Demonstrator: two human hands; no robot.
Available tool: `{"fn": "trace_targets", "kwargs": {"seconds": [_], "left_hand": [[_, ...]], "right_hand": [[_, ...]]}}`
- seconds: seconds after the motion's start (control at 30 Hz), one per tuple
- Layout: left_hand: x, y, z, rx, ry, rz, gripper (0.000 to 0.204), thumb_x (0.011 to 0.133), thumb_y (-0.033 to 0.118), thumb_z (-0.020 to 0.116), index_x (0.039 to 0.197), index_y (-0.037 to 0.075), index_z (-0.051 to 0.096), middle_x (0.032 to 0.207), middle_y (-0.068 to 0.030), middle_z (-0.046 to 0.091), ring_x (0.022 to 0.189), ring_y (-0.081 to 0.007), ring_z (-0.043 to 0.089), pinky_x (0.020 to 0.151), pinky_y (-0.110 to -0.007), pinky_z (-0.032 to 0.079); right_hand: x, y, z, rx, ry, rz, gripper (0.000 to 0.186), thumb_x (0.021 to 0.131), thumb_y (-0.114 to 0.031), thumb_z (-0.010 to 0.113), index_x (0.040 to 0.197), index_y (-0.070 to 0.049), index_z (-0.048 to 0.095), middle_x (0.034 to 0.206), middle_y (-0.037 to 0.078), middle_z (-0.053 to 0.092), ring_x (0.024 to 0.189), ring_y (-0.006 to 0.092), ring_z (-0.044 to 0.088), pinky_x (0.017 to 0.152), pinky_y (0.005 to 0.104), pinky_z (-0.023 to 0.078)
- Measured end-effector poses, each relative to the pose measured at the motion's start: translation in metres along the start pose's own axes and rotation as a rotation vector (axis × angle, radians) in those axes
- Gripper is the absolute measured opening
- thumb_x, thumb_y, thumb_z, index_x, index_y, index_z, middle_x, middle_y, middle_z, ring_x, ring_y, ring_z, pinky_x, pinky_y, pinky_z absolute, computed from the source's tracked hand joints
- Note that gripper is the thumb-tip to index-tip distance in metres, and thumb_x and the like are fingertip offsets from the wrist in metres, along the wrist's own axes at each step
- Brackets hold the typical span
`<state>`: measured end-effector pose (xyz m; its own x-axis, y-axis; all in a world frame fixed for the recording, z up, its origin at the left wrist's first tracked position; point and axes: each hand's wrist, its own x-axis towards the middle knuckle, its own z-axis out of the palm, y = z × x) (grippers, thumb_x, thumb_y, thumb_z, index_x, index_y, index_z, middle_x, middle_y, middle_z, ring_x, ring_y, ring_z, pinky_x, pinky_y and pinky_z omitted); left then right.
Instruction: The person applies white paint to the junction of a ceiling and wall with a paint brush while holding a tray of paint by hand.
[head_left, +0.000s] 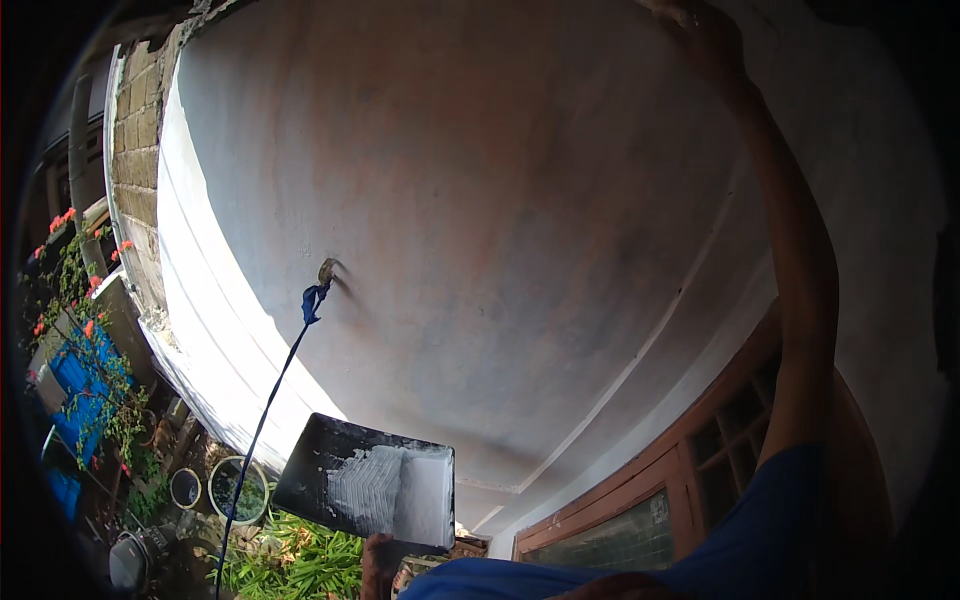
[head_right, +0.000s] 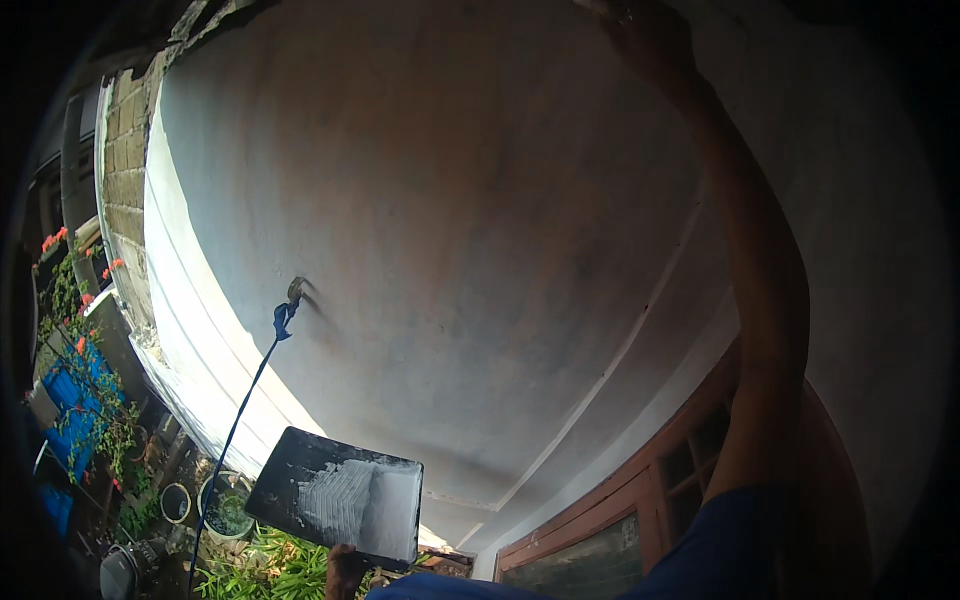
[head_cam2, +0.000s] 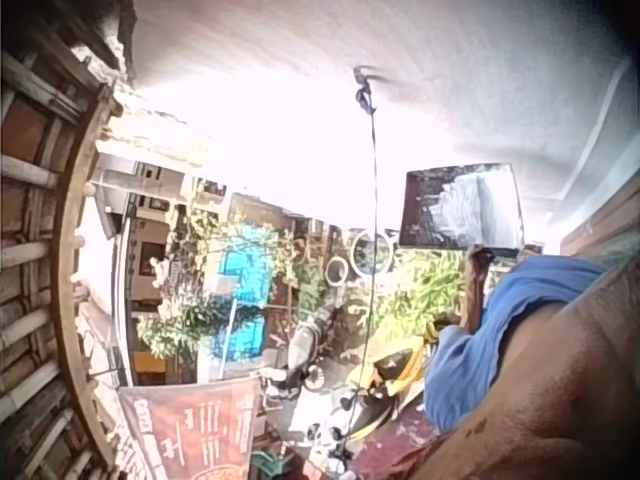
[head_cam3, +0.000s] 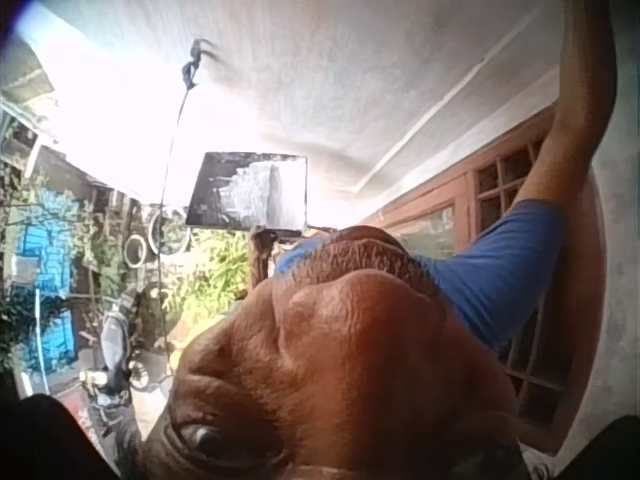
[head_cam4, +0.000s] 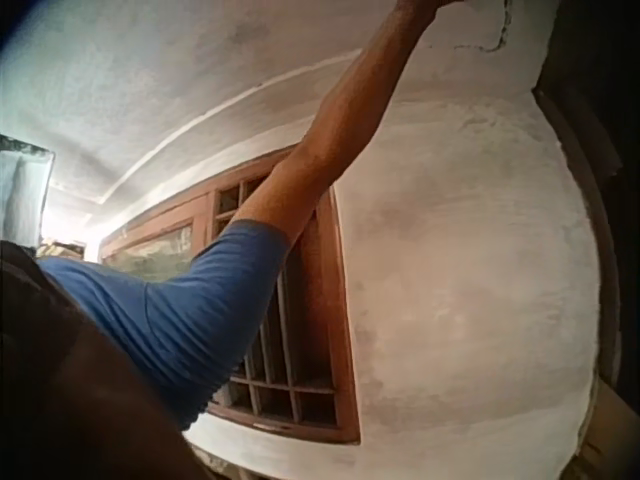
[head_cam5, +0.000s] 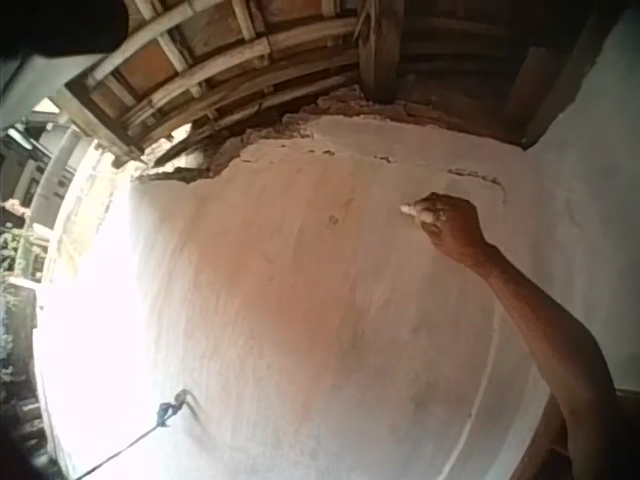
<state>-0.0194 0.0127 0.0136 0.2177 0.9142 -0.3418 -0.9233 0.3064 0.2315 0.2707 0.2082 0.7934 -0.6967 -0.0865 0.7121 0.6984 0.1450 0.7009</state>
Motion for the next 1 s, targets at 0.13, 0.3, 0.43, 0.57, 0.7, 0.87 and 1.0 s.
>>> {"fn": "trace_targets", "kwargs": {"seconds": [0.13,0.3,0.43,0.57,0.7,0.87,1.0], "left_hand": [[0.02,-0.009,-0.029,-0.111,-0.05,-0.098,0.029,0.069,0.021,0.051,0.074,-0.007,0.057,0.078,-0.0242,0.061,0.069,-0.0352,0.059,0.074,-0.042,0.047],[0.001,-0.001,-0.003,-0.053,0.015,-0.119,0.027,0.07,0.021,0.051,0.074,-0.005,0.056,0.073,-0.0206,0.061,0.066,-0.0326,0.058,0.071,-0.042,0.047],[0.009,0.0,-0.038,0.005,0.039,-0.003,0.022,0.07,0.02,0.052,0.071,-0.002,0.055,0.071,-0.0192,0.061,0.066,-0.0316,0.058,0.07,-0.041,0.047],[0.017,-0.006,-0.019,0.009,0.037,0.046,0.018,0.068,0.018,0.054,0.067,0.0,0.055,0.067,-0.0174,0.06,0.064,-0.0309,0.058,0.069,-0.04,0.047],[0.016,-0.01,-0.019,-0.009,0.077,0.112,0.015,0.066,0.016,0.054,0.065,0.001,0.055,0.069,-0.0167,0.06,0.066,-0.0313,0.058,0.072,-0.043,0.046],[0.007,-0.006,-0.005,-0.011,0.129,0.159,0.012,0.065,0.013,0.054,0.069,0.002,0.057,0.082,-0.0142,0.061,0.08,-0.0312,0.057,0.078,-0.048,0.043],[0.011,-0.005,-0.012,0.062,0.094,0.16,0.026,0.061,0.022,0.057,0.079,0.002,0.055,0.088,-0.0146,0.055,0.084,-0.0312,0.053,0.077,-0.05,0.041]], "right_hand": [[0.02,0.051,0.008,-0.157,0.163,-0.151,0.018,0.079,-0.015,0.059,0.094,-0.008,0.062,0.089,0.008,0.064,0.077,0.0234,0.062,0.066,0.0324,0.049],[-0.043,-0.037,0.032,0.106,-0.169,-0.081,0.016,0.079,-0.017,0.061,0.094,-0.012,0.061,0.091,0.006,0.064,0.08,0.0252,0.061,0.073,0.033,0.048],[-0.056,-0.06,0.025,0.33,-0.515,0.141,0.018,0.077,-0.016,0.063,0.093,-0.008,0.061,0.089,0.006,0.064,0.08,0.0234,0.062,0.072,0.0305,0.049],[-0.023,0.003,0.011,0.081,0.081,-0.029,0.022,0.08,-0.017,0.061,0.1,-0.007,0.061,0.09,0.005,0.064,0.08,0.0209,0.063,0.071,0.0294,0.049],[-0.023,0.002,0.013,0.056,0.105,-0.113,0.011,0.076,-0.005,0.059,0.087,-0.004,0.064,0.083,0.01,0.065,0.072,0.0239,0.062,0.064,0.0325,0.049],[-0.134,-0.1,0.052,0.318,-0.175,0.077,0.027,0.071,-0.008,0.063,0.098,-0.011,0.062,0.098,0.0,0.063,0.083,0.018,0.062,0.071,0.0301,0.051],[-0.187,-0.168,0.05,0.477,-0.455,0.002,0.032,0.067,-0.004,0.064,0.099,-0.007,0.061,0.095,0.008,0.063,0.085,0.0247,0.061,0.075,0.0338,0.05]]}}
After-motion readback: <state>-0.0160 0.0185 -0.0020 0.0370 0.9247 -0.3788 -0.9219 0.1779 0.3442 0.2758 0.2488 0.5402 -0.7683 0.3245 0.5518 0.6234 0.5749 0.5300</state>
